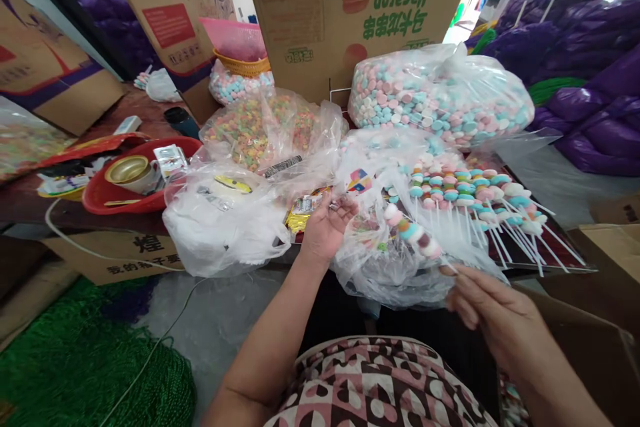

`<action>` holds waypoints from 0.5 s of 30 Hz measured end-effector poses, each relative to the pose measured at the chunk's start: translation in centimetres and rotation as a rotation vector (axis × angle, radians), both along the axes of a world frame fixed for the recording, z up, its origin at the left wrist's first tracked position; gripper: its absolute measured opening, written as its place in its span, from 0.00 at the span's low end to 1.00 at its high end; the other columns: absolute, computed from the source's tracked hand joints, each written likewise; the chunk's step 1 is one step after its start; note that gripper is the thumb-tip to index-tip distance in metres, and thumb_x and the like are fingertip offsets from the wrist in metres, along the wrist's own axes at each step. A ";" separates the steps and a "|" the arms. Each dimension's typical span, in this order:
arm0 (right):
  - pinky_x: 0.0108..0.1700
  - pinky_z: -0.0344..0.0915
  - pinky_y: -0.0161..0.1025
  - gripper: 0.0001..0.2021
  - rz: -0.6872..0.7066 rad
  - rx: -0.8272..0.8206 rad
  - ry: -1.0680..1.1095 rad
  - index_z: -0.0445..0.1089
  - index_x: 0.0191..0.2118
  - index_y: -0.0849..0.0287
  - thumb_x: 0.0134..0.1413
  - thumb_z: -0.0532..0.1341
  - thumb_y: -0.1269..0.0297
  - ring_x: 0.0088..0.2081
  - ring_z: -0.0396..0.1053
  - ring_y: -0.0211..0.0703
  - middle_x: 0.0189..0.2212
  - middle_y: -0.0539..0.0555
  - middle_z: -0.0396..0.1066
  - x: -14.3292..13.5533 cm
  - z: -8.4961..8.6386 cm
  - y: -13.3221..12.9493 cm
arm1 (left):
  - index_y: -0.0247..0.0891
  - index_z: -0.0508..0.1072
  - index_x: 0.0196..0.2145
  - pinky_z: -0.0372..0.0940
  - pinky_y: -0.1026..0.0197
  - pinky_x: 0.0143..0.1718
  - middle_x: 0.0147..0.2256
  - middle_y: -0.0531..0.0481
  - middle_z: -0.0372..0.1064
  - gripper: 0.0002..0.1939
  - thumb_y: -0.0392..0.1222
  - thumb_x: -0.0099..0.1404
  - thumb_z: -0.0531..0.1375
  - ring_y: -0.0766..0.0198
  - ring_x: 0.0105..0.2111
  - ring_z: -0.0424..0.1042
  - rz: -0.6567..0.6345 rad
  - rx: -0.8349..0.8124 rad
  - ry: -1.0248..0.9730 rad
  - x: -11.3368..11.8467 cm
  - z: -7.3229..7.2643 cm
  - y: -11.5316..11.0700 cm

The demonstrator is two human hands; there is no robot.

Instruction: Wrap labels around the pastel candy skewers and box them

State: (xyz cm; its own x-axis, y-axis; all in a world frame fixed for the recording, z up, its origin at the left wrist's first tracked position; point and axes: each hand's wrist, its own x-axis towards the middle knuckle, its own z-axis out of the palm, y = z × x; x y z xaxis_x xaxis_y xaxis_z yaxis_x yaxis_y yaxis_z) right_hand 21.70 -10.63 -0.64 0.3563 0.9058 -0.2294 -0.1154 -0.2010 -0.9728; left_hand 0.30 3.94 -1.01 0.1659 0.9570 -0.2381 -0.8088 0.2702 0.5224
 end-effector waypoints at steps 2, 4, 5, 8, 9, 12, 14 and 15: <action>0.27 0.68 0.49 0.13 -0.059 0.062 0.011 0.83 0.33 0.47 0.37 0.73 0.51 0.15 0.53 0.41 0.10 0.45 0.54 0.7 1.0 -0.2 | 0.36 0.72 0.25 0.68 0.54 0.47 0.25 0.49 0.73 0.16 0.44 0.69 0.56 0.62 0.31 0.76 -0.037 0.002 -0.001 -0.2 -0.1 -0.4; 0.27 0.68 0.49 0.12 -0.075 0.120 -0.001 0.83 0.33 0.45 0.38 0.73 0.52 0.15 0.53 0.40 0.10 0.46 0.54 0.9 1.8 -0.1 | 0.36 0.71 0.23 0.67 0.53 0.48 0.24 0.49 0.72 0.16 0.43 0.69 0.57 0.62 0.30 0.75 -0.059 -0.012 0.015 0.1 -0.4 -0.8; 0.27 0.69 0.48 0.12 -0.073 0.144 -0.012 0.83 0.33 0.44 0.38 0.73 0.52 0.15 0.54 0.40 0.10 0.46 0.55 0.9 2.0 0.0 | 0.36 0.71 0.23 0.67 0.53 0.48 0.24 0.49 0.72 0.16 0.43 0.68 0.57 0.62 0.30 0.75 -0.068 -0.015 0.021 0.3 -0.5 -0.9; 0.27 0.68 0.47 0.11 -0.052 0.178 -0.057 0.83 0.34 0.44 0.40 0.72 0.52 0.16 0.56 0.41 0.10 0.46 0.55 0.9 2.1 0.3 | 0.35 0.74 0.26 0.68 0.54 0.47 0.24 0.49 0.74 0.14 0.41 0.69 0.56 0.63 0.30 0.75 -0.094 0.020 0.023 1.1 -0.9 -1.3; 0.28 0.68 0.46 0.11 -0.046 0.180 -0.073 0.83 0.35 0.44 0.41 0.72 0.52 0.17 0.57 0.41 0.11 0.46 0.56 1.0 2.0 0.4 | 0.35 0.74 0.27 0.68 0.54 0.46 0.25 0.49 0.74 0.14 0.41 0.69 0.56 0.62 0.30 0.76 -0.102 0.040 0.022 1.2 -1.0 -1.3; 0.29 0.67 0.47 0.12 -0.024 0.159 -0.144 0.83 0.36 0.44 0.42 0.71 0.51 0.18 0.58 0.41 0.11 0.46 0.57 1.5 1.3 0.3 | 0.35 0.75 0.29 0.69 0.53 0.44 0.26 0.48 0.75 0.13 0.41 0.69 0.55 0.61 0.31 0.77 -0.113 0.074 0.027 1.4 -1.2 -1.5; 0.29 0.67 0.47 0.14 0.002 0.137 -0.191 0.83 0.38 0.44 0.43 0.70 0.50 0.18 0.57 0.42 0.12 0.47 0.57 2.0 1.0 0.0 | 0.35 0.75 0.31 0.70 0.53 0.44 0.27 0.49 0.75 0.11 0.41 0.68 0.57 0.61 0.31 0.77 -0.106 0.070 0.036 1.4 -1.2 -1.5; 0.29 0.68 0.48 0.15 -0.010 0.117 -0.230 0.83 0.38 0.44 0.43 0.69 0.48 0.18 0.57 0.43 0.12 0.47 0.57 2.3 1.0 -0.1 | 0.35 0.75 0.32 0.70 0.53 0.43 0.27 0.49 0.75 0.10 0.42 0.68 0.58 0.60 0.31 0.77 -0.103 0.068 0.039 1.3 -1.2 -1.5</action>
State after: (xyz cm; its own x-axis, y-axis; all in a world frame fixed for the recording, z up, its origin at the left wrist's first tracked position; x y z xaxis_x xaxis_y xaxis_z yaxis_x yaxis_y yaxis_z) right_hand 23.96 -10.70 0.37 0.3961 0.9175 -0.0353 0.1103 -0.0857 -0.9902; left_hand 1.65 2.42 -2.23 0.2556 0.9497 -0.1811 -0.7574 0.3131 0.5730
